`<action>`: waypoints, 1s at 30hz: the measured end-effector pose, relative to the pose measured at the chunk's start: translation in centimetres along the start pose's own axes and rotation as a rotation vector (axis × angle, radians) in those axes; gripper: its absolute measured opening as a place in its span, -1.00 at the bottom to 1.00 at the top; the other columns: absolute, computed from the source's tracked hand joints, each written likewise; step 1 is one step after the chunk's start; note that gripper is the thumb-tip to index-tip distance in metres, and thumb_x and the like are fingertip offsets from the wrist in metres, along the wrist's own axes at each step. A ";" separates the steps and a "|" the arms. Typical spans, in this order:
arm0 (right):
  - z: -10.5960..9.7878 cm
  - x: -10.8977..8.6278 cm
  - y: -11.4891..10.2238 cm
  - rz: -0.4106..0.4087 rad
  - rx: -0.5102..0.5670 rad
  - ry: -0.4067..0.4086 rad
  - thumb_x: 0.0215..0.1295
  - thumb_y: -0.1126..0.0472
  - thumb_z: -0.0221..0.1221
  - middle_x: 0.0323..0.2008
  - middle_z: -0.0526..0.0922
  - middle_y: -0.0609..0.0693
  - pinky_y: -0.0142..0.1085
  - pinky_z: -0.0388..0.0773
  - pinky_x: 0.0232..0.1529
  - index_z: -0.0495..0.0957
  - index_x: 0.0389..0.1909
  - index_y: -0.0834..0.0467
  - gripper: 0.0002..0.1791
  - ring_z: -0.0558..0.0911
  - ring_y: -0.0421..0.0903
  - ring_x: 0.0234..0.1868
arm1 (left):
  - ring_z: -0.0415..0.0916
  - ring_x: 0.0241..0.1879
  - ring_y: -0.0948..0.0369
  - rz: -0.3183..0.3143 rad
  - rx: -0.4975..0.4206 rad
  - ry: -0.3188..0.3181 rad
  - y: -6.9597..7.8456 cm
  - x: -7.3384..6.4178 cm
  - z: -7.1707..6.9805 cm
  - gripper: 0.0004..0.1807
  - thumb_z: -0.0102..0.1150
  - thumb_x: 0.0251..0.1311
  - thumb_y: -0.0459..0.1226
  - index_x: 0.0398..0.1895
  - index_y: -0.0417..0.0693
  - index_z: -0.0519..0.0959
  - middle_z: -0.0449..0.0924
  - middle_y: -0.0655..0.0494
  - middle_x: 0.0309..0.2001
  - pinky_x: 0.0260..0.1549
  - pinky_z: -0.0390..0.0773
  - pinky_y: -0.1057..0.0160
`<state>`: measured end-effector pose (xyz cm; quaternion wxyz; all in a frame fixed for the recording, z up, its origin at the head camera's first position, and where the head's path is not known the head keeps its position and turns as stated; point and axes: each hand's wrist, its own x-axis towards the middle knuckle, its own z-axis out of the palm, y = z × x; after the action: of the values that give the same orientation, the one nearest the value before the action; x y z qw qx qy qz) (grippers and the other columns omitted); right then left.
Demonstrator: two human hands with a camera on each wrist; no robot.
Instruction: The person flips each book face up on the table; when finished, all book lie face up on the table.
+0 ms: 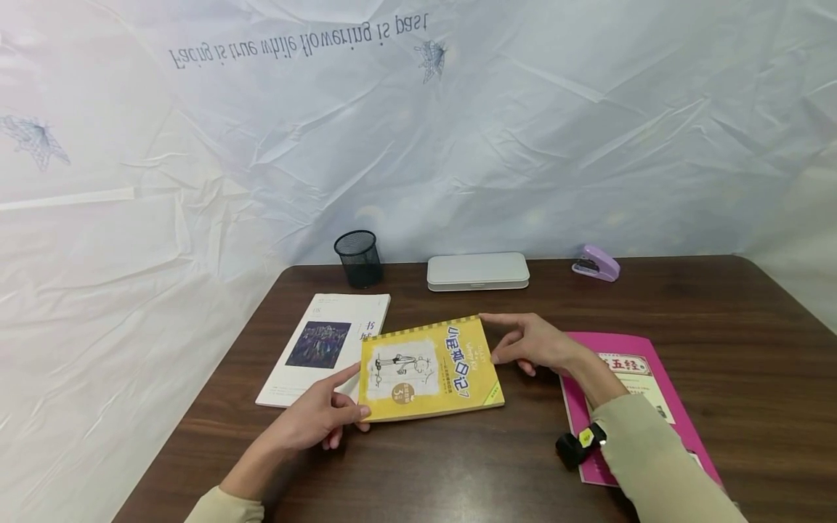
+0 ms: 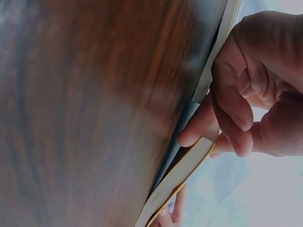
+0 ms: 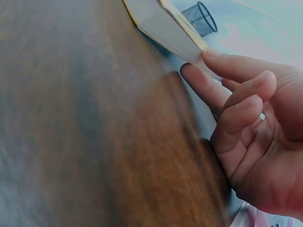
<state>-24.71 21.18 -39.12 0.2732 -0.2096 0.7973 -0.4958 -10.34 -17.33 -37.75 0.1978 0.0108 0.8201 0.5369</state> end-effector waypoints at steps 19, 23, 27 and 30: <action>0.0 0.0 -0.2 0.032 -0.010 -0.022 0.38 0.18 0.38 -0.15 0.81 0.14 -0.39 0.44 -0.63 0.12 0.69 0.09 -0.06 0.42 -0.22 -0.69 | 0.47 -0.73 0.30 0.005 -0.060 -0.075 -0.4 -0.1 -0.5 0.02 0.37 0.37 -0.29 0.73 -0.15 -0.05 0.80 -0.05 -0.38 -0.73 0.52 0.35; -0.1 0.0 -0.2 0.039 -0.005 -0.024 0.38 0.18 0.39 -0.15 0.80 0.14 -0.39 0.45 -0.63 0.12 0.69 0.08 -0.05 0.43 -0.22 -0.68 | 0.48 -0.72 0.31 0.001 -0.095 -0.116 -0.4 0.0 -0.7 0.04 0.36 0.37 -0.33 0.74 -0.11 -0.10 0.81 -0.08 -0.34 -0.71 0.54 0.36; -0.1 0.0 -0.2 0.040 -0.003 -0.027 0.38 0.20 0.38 -0.16 0.80 0.15 -0.40 0.44 -0.63 0.12 0.69 0.10 -0.05 0.43 -0.22 -0.69 | 0.48 -0.71 0.32 -0.001 -0.098 -0.121 -0.4 0.0 -0.7 0.04 0.36 0.37 -0.35 0.74 -0.13 -0.10 0.81 -0.08 -0.34 -0.71 0.54 0.36; 0.0 0.0 -0.2 0.037 -0.005 -0.027 0.37 0.21 0.38 -0.19 0.80 0.14 -0.40 0.44 -0.64 0.12 0.68 0.12 -0.05 0.42 -0.22 -0.69 | 0.47 -0.72 0.32 -0.001 -0.091 -0.111 -0.4 -0.1 -0.7 0.03 0.37 0.36 -0.36 0.73 -0.14 -0.08 0.81 -0.08 -0.36 -0.72 0.52 0.37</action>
<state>-24.70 21.11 -38.94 0.2926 -0.2023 0.7984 -0.4859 -10.44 -18.10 -37.83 0.2437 0.0313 0.7825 0.5721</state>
